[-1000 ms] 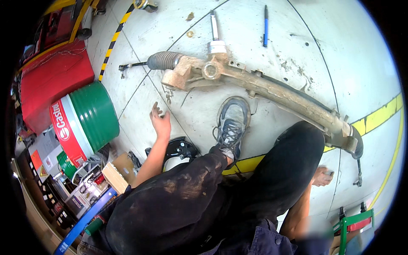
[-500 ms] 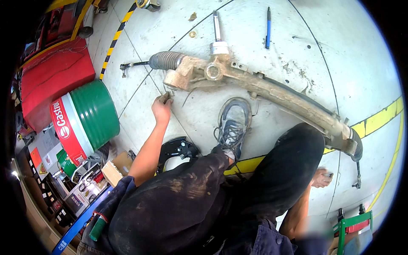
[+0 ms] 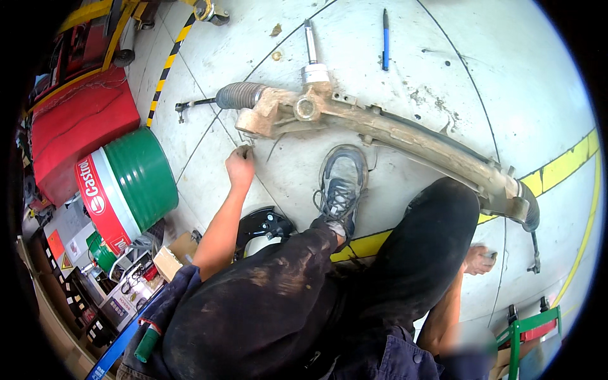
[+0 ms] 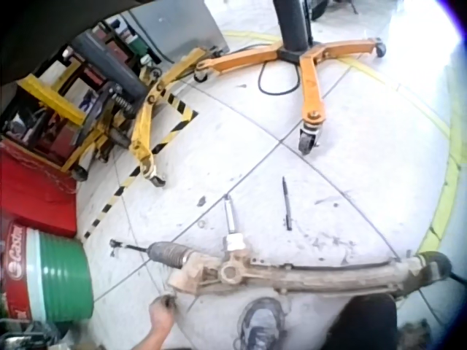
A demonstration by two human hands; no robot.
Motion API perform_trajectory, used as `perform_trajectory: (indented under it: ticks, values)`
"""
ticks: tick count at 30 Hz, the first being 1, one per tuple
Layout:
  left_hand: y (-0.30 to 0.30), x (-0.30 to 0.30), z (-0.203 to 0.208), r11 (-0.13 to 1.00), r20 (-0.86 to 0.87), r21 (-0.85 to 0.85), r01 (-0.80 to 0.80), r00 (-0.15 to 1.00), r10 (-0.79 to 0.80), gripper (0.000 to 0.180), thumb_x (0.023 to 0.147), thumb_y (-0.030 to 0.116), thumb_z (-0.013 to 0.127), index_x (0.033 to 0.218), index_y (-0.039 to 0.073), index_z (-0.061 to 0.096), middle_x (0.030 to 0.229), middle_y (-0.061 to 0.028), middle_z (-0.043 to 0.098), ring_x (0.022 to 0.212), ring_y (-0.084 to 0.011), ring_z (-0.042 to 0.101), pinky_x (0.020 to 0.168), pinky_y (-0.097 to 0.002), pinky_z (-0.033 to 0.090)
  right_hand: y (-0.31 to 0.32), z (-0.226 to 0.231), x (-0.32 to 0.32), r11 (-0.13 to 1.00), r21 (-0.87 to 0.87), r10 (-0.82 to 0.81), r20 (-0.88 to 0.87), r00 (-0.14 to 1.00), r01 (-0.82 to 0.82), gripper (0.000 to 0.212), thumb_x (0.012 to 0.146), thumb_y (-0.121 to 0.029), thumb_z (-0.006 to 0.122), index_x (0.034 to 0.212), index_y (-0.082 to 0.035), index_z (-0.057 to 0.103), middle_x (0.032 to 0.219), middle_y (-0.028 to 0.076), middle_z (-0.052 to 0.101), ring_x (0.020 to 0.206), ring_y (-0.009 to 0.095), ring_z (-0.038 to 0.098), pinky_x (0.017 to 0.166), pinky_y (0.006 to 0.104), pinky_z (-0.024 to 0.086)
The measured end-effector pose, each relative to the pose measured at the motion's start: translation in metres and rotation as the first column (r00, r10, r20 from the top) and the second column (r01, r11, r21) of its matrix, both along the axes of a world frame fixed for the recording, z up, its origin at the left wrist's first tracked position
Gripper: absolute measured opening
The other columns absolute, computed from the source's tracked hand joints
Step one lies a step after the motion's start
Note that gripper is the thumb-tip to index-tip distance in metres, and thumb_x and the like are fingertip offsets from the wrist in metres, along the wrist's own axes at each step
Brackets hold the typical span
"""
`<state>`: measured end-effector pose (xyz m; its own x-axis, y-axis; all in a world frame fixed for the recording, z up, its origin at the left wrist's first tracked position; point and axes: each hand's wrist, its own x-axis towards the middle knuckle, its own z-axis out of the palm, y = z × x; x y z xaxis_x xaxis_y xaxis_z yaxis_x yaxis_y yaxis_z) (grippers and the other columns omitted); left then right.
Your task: The person sits on the floor and uses a pen to scrape and clean a joint on a steering rack. They then use their fingers to wipe and inspect the cleaned area.
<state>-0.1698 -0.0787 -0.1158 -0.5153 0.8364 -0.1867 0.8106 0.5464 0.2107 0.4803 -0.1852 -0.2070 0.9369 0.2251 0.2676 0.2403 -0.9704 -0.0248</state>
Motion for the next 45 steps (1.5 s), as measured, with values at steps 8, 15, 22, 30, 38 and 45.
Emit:
perform_trajectory:
  ticks: [8,15,22,30,38,45]
  values:
    - [-0.022,0.044,0.021,0.988,0.212,-0.146,-0.055,0.973,0.085,0.016,0.081,0.015,0.069,0.09,0.001,0.07,0.083,-0.0192,0.07,0.075,-0.0321,0.069,0.068,-0.0391,0.053,0.007,0.009,-0.012,0.999,0.016,0.039,-0.03,0.999,-0.038,0.049,0.092,-0.045,0.043,0.131,-0.017,0.053,0.136,0.009,0.048,0.125,0.033,0.047,0.1,0.0539,0.04]
    - [0.043,0.138,0.089,0.928,0.398,0.297,0.223,0.855,-0.333,0.014,0.081,0.004,0.071,0.094,0.001,0.069,0.086,-0.0109,0.069,0.069,-0.0172,0.065,0.066,-0.0305,0.053,0.007,0.007,-0.009,1.0,-0.003,-0.005,0.007,1.0,0.005,0.049,0.092,-0.045,0.043,0.132,-0.017,0.053,0.136,0.009,0.048,0.126,0.033,0.046,0.1,0.0538,0.04]
    - [0.124,0.137,0.089,0.878,0.283,0.391,0.275,0.872,-0.399,0.014,0.083,0.007,0.07,0.095,-0.001,0.07,0.087,-0.0121,0.069,0.07,-0.0205,0.063,0.064,-0.0312,0.052,0.007,0.008,-0.009,1.0,-0.01,0.0,-0.001,1.0,0.0,0.05,0.092,-0.045,0.043,0.132,-0.017,0.053,0.137,0.009,0.048,0.127,0.033,0.045,0.1,0.0534,0.04]
    - [0.134,0.146,0.087,0.897,0.328,0.372,0.238,0.871,-0.366,0.016,0.084,0.009,0.07,0.096,-0.003,0.07,0.089,-0.0159,0.069,0.077,-0.0272,0.066,0.071,-0.0359,0.052,0.01,0.011,-0.009,1.0,-0.009,0.005,-0.014,1.0,-0.005,0.051,0.092,-0.045,0.042,0.132,-0.016,0.052,0.138,0.009,0.047,0.128,0.033,0.045,0.101,0.053,0.039]
    - [0.136,0.139,0.086,0.872,0.268,0.376,0.314,0.864,-0.426,0.013,0.083,0.007,0.071,0.093,-0.001,0.074,0.09,-0.0151,0.069,0.081,-0.0294,0.068,0.075,-0.0359,0.052,0.006,0.005,-0.008,1.0,-0.019,-0.009,0.011,1.0,0.01,0.05,0.091,-0.045,0.043,0.131,-0.017,0.054,0.136,0.007,0.049,0.126,0.031,0.047,0.1,0.051,0.041]
    - [0.145,0.138,0.097,0.911,0.292,0.265,0.316,0.874,-0.388,0.016,0.083,0.007,0.069,0.098,0.001,0.074,0.095,-0.015,0.071,0.081,-0.0303,0.068,0.075,-0.0357,0.052,0.006,0.003,-0.006,0.999,-0.035,-0.029,0.019,0.999,0.03,0.049,0.091,-0.045,0.043,0.131,-0.017,0.053,0.136,0.007,0.048,0.126,0.03,0.047,0.1,0.0507,0.041]
